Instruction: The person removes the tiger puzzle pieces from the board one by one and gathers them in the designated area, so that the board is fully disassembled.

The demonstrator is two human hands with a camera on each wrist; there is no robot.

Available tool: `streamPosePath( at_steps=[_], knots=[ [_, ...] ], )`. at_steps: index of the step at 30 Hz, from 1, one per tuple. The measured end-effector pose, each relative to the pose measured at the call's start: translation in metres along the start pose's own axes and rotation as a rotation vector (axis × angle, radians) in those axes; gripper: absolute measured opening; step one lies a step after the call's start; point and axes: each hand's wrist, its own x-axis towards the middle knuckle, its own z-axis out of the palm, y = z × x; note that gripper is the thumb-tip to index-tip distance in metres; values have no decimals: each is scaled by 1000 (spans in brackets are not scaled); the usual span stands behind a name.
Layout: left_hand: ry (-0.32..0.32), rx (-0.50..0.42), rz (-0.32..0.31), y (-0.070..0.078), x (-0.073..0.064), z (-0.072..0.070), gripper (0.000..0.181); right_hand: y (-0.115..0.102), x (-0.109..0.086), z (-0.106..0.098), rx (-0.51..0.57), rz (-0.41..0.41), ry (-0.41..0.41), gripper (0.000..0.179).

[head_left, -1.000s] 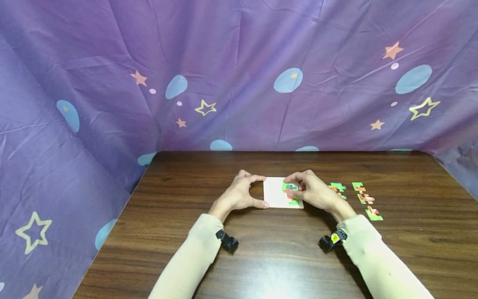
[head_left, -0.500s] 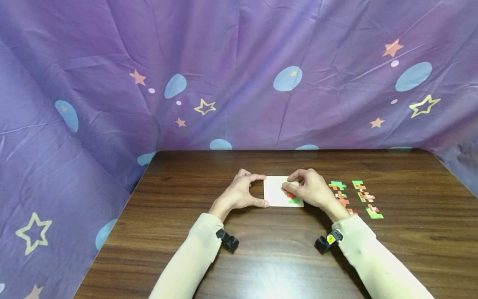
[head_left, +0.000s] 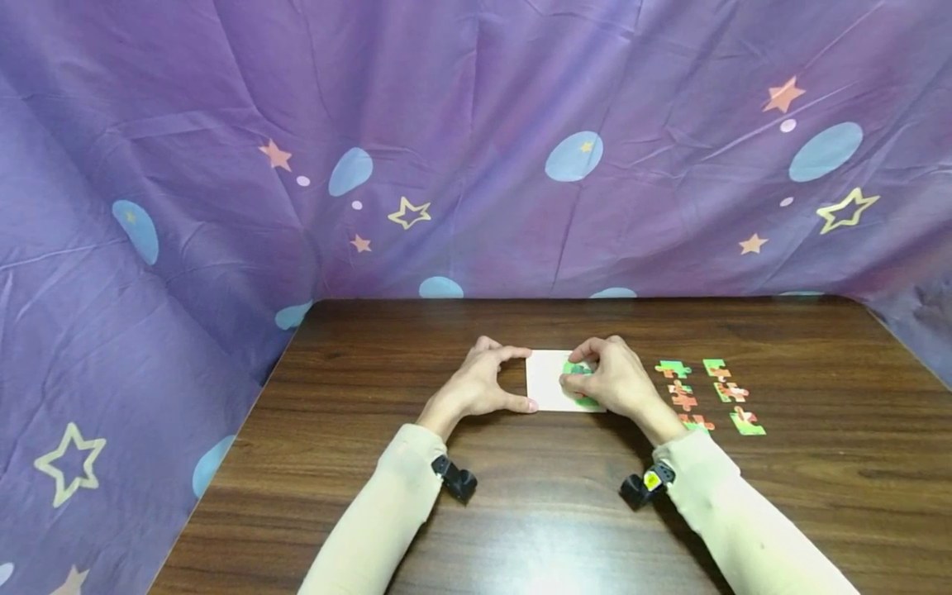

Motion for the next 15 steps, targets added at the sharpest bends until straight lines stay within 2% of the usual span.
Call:
streamPosePath(
  at_steps=[15],
  knots=[
    [-9, -9, 3, 1, 0, -1, 92, -2, -1, 6, -3, -3, 32, 31]
  ],
)
